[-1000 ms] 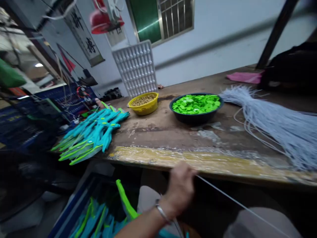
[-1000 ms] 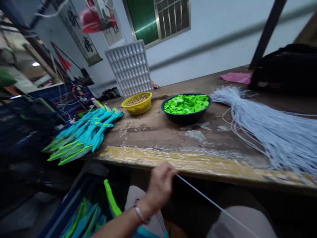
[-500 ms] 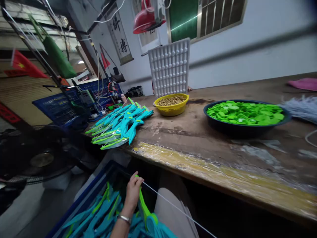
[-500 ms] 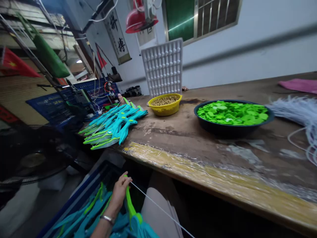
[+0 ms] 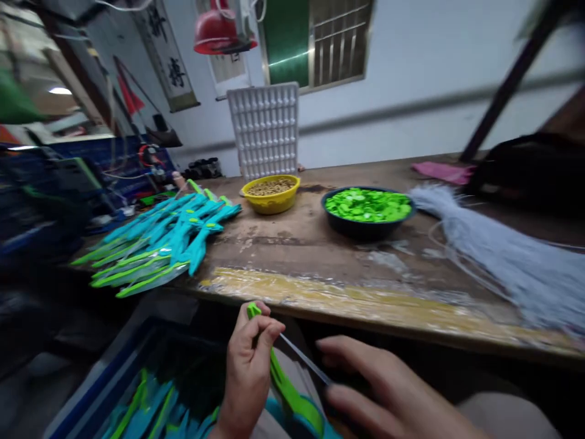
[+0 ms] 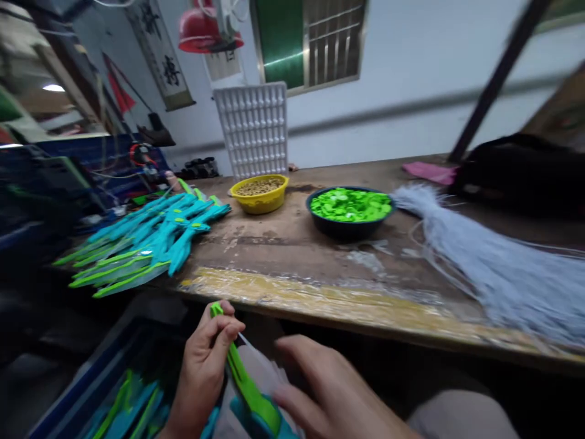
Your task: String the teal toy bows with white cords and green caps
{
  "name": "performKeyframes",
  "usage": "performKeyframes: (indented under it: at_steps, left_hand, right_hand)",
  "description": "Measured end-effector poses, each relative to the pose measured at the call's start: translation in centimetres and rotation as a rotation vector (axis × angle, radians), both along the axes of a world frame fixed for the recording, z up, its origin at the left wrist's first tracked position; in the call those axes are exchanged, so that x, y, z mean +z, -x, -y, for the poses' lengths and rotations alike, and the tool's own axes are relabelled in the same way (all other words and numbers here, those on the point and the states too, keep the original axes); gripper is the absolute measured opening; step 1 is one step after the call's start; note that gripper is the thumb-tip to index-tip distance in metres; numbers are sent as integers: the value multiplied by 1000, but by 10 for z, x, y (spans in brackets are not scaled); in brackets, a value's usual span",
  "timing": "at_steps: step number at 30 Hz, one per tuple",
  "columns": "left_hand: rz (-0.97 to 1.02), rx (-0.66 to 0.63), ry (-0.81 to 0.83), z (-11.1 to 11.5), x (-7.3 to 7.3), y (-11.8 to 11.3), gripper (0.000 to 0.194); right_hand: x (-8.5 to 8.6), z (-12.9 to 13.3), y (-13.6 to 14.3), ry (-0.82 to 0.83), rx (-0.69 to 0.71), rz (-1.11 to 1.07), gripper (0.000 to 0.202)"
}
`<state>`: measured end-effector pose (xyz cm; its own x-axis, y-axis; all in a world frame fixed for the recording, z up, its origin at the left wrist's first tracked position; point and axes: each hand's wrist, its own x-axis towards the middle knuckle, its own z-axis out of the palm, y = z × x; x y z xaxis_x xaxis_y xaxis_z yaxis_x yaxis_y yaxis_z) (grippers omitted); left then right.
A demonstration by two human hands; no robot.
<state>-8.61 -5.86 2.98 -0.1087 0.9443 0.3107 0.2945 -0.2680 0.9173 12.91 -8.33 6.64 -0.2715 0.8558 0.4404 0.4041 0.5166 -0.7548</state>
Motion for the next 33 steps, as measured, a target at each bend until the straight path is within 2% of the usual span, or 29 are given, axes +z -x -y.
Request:
performKeyframes:
  at_steps: [2, 3, 4, 5, 7, 12, 15, 18, 21, 24, 26, 28, 30, 33]
  left_hand:
    - [11, -61, -15, 6, -3, -12, 26]
    - [11, -74, -21, 8, -6, -15, 26]
    - [8, -76, -26, 9, -9, -16, 25]
    - [4, -73, -30, 10, -12, -17, 24]
    - [0, -63, -39, 10, -16, -17, 24]
    - [58, -123, -48, 7, -20, -21, 24]
    - [255, -201, -99, 8, -19, -27, 24]
    - [611, -244, -106, 9, -14, -34, 28]
    - [851, -262, -23, 5, -6, -38, 25]
    - [1034, -346, 100, 0, 0, -39, 17]
    - [1177, -426, 162, -3, 1, -39, 17]
    - [1282, -489, 153, -4, 1, -40, 18]
    - [1349, -555, 130, -5, 0, -40, 17]
    - [1372, -636, 125, -7, -1, -41, 17]
  right_hand:
    - [5, -13, 18, 692, 185, -168, 20]
    - [6, -20, 27, 913, 207, -282, 20]
    - [5, -25, 35, 1059, 194, -408, 20]
    - [4, -28, 41, 1141, 158, -511, 22]
    - [-1, -29, 47, 1170, 74, -662, 32]
    - [-16, -16, 46, 1232, -10, -862, 44]
    - [-13, -15, 44, 1142, -51, -847, 40]
    - [3, -19, 39, 970, -86, -711, 30]
    - [21, -21, 32, 763, -20, -527, 20]
    - [30, -22, 30, 396, 30, -285, 16]
    - [30, -24, 31, 113, 48, -175, 16]
    - [27, -27, 35, -84, 80, -123, 18]
    - [24, -29, 39, -166, 118, -117, 19]
    - [22, -30, 42, -179, 153, -133, 19]
